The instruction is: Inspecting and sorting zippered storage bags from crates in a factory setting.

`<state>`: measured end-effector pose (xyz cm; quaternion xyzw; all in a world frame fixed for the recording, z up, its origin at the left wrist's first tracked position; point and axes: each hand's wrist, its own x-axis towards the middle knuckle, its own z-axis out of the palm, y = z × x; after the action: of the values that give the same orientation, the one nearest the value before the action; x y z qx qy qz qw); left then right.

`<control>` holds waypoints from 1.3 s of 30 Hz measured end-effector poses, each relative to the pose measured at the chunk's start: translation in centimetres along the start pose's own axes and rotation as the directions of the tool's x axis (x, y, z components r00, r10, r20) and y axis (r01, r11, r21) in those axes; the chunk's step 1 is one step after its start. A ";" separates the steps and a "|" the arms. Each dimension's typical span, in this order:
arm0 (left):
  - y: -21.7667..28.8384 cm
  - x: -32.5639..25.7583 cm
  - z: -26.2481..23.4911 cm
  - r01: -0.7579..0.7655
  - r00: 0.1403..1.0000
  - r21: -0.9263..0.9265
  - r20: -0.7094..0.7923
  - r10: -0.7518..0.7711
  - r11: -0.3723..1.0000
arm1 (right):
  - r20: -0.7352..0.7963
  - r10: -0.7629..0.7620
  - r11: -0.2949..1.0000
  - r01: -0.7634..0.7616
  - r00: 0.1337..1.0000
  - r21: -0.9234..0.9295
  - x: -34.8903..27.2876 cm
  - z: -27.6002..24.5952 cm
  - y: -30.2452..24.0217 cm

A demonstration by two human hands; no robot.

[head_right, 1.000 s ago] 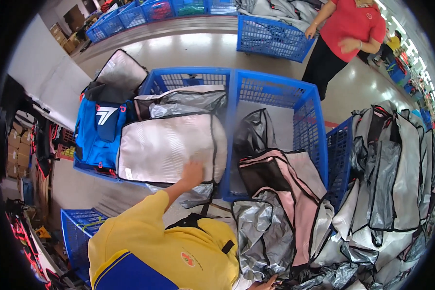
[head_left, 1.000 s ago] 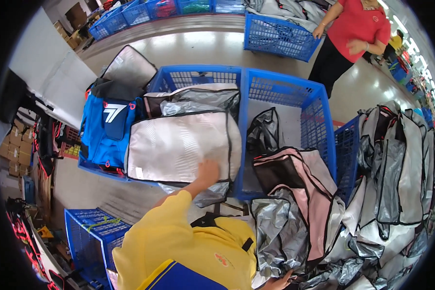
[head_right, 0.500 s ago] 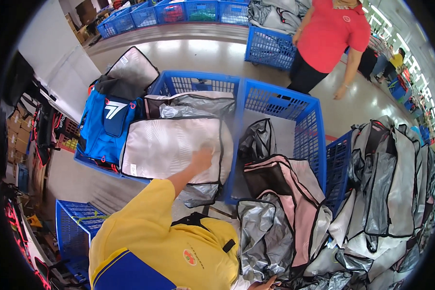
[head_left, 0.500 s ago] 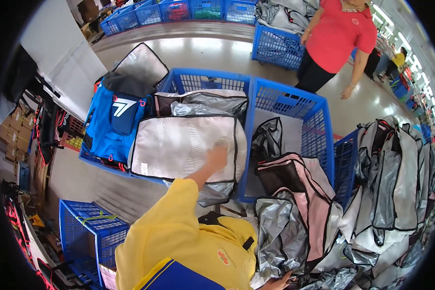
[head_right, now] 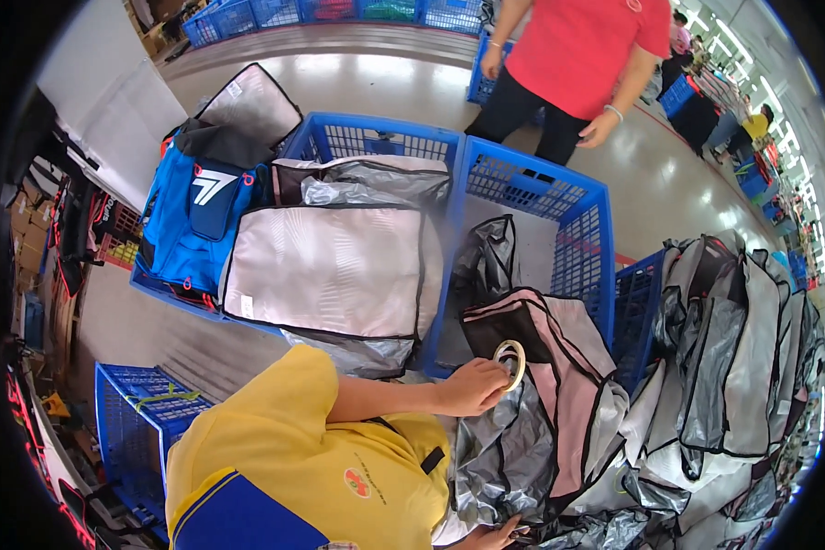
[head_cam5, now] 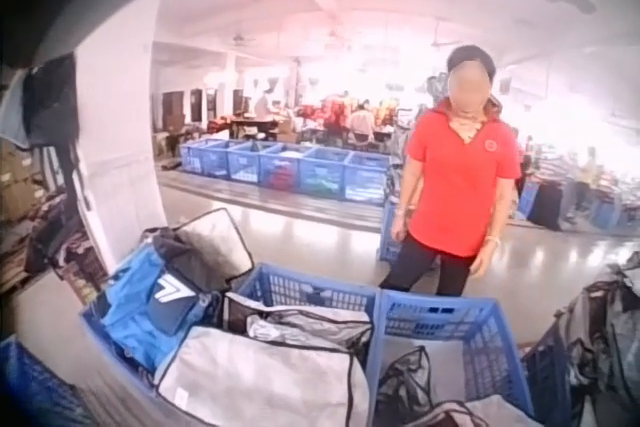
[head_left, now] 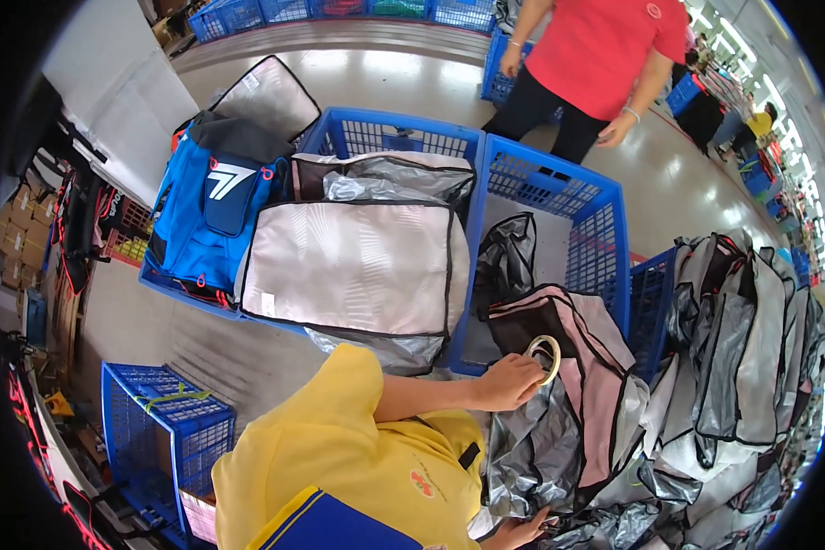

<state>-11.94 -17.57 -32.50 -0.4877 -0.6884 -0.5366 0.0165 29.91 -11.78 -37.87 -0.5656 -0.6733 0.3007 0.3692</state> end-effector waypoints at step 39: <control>-0.5 -0.8 10.9 -0.300 0.691 -0.001 0.689 0.218 0.954 | 0.177 0.567 0.410 -0.462 0.804 0.786 0.8 4.5 -6.5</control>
<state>-6.40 -9.82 -37.86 -0.7407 -0.5991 -0.2728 -0.1343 22.59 -12.05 -34.89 -0.5330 -0.2340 0.6336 0.5096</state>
